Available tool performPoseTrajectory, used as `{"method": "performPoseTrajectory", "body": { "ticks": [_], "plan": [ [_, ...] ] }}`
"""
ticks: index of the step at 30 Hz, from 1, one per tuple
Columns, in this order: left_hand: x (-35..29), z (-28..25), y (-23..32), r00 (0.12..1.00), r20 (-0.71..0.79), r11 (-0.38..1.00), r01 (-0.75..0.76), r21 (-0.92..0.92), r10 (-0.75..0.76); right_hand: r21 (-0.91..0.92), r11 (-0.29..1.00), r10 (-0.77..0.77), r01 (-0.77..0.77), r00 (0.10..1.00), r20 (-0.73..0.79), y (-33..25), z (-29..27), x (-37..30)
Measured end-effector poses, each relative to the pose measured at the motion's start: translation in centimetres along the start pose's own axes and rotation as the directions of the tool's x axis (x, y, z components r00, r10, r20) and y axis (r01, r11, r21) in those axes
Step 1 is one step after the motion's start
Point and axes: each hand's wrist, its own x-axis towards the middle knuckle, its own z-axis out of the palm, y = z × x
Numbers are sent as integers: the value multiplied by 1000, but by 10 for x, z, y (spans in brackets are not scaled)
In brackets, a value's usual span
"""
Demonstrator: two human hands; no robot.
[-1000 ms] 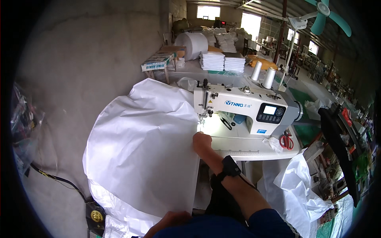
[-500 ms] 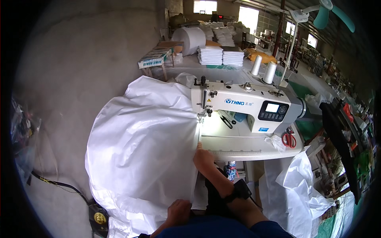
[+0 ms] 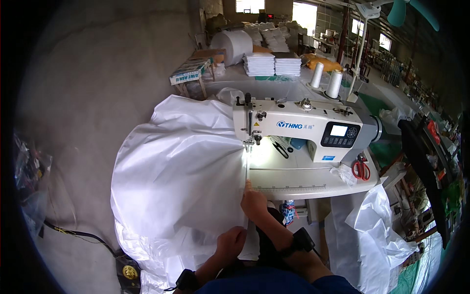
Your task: The person is using an industrial sewing machine to join or hem large white plastic sheets.
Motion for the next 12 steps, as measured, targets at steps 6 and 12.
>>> {"method": "performPoseTrajectory", "body": {
  "ticks": [6, 12],
  "plan": [
    [34, 10, -17, 987, 75, 969, 156, -193, -144, -70, 997, -7, 8, 1000, 23, -5, -9, 3],
    [66, 13, -29, 911, 188, 762, 411, -500, -368, -148, 988, 62, -48, 994, 95, -15, -20, 12]
  ]
}}
